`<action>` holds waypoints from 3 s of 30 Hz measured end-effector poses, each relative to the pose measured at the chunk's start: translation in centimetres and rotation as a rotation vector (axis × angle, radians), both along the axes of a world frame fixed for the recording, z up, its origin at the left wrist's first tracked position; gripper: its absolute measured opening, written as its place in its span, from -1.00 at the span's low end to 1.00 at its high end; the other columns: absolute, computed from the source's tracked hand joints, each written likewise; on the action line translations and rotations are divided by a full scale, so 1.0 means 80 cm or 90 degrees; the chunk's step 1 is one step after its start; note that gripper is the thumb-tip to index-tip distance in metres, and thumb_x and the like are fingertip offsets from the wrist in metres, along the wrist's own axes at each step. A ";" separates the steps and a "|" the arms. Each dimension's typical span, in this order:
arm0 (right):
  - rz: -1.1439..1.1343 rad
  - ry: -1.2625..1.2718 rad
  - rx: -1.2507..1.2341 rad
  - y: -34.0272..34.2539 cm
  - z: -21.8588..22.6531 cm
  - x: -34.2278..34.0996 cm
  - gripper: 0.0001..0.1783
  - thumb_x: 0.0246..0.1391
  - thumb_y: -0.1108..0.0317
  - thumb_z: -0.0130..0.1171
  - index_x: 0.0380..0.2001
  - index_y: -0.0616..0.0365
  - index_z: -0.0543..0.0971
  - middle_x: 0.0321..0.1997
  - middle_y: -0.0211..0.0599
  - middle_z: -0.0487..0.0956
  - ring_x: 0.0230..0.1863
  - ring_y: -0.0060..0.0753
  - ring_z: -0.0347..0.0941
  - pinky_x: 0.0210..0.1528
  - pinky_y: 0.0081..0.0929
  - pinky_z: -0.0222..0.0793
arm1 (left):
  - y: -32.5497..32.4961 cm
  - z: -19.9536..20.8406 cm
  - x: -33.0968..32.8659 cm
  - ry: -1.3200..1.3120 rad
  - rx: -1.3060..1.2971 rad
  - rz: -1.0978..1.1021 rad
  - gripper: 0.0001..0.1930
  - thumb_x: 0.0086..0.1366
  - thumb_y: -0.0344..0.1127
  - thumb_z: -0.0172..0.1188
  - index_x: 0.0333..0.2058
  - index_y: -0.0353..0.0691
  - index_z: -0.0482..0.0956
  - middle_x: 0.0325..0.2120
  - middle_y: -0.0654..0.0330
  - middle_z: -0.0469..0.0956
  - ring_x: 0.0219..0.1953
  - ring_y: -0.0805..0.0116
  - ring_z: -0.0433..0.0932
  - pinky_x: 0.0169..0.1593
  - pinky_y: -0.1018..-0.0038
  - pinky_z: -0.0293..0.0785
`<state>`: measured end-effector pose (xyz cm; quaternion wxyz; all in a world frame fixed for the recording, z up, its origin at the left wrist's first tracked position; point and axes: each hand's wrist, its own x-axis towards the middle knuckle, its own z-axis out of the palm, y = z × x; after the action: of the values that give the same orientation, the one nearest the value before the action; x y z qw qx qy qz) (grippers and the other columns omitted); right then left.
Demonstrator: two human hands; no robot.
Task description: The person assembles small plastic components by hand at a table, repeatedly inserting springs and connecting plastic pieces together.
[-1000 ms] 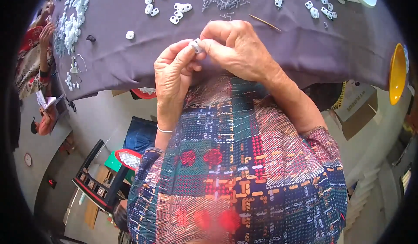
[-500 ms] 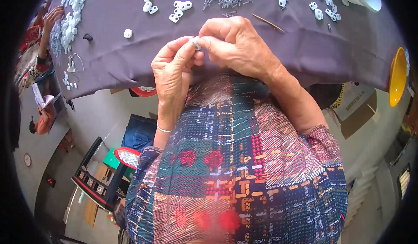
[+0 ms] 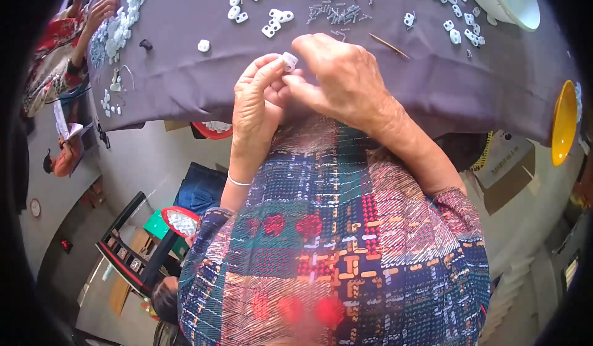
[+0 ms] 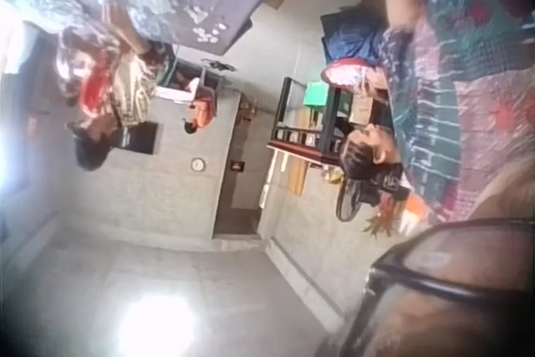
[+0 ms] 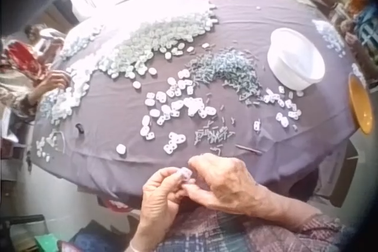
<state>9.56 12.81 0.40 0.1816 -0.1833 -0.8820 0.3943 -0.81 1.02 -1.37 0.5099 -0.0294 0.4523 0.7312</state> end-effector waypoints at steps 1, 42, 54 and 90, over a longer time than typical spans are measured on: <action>0.001 0.004 0.003 -0.002 0.000 -0.001 -0.66 -0.17 0.36 0.22 -0.27 0.22 0.44 -0.51 -0.27 0.44 -0.58 -0.38 0.40 -0.53 -0.49 0.33 | 0.001 0.003 0.000 -0.024 -0.013 -0.002 -0.86 0.18 -0.43 0.12 -0.29 -0.33 0.45 -0.40 0.16 0.53 -0.38 0.40 0.56 -0.34 0.59 0.50; 0.113 -0.001 0.166 -0.004 -0.021 0.003 -0.86 -0.13 0.43 0.10 -0.56 0.20 0.36 -0.63 -0.26 0.40 -0.57 -0.26 0.42 -0.56 -0.37 0.35 | -0.002 0.003 0.025 0.042 -0.065 0.036 -0.89 0.18 -0.45 0.13 -0.35 -0.40 0.51 -0.53 0.18 0.53 -0.52 0.54 0.50 -0.43 0.70 0.47; 0.035 0.078 0.065 -0.001 -0.017 0.015 -0.82 -0.12 0.51 0.16 -0.38 0.27 0.44 -0.56 -0.21 0.43 -0.58 -0.28 0.39 -0.53 -0.45 0.35 | -0.013 0.013 0.016 0.212 -0.054 0.035 -0.89 0.20 -0.43 0.11 -0.33 -0.37 0.48 -0.48 0.16 0.54 -0.47 0.47 0.54 -0.45 0.61 0.50; -0.023 -0.037 0.387 0.045 -0.046 -0.103 -0.80 -0.11 0.28 0.14 -0.38 0.12 0.46 -0.39 -0.25 0.42 -0.28 -0.18 0.42 -0.30 -0.32 0.40 | 0.019 -0.027 -0.033 1.150 -0.263 0.101 -0.78 -0.11 -0.40 0.29 -0.41 -0.19 0.51 -0.38 0.14 0.42 -0.25 0.15 0.35 -0.16 0.31 0.28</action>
<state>1.36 16.37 -3.30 0.2099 -0.1476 -0.9610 0.1037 -3.49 2.52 -3.51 -0.1027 0.4297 0.7957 0.4144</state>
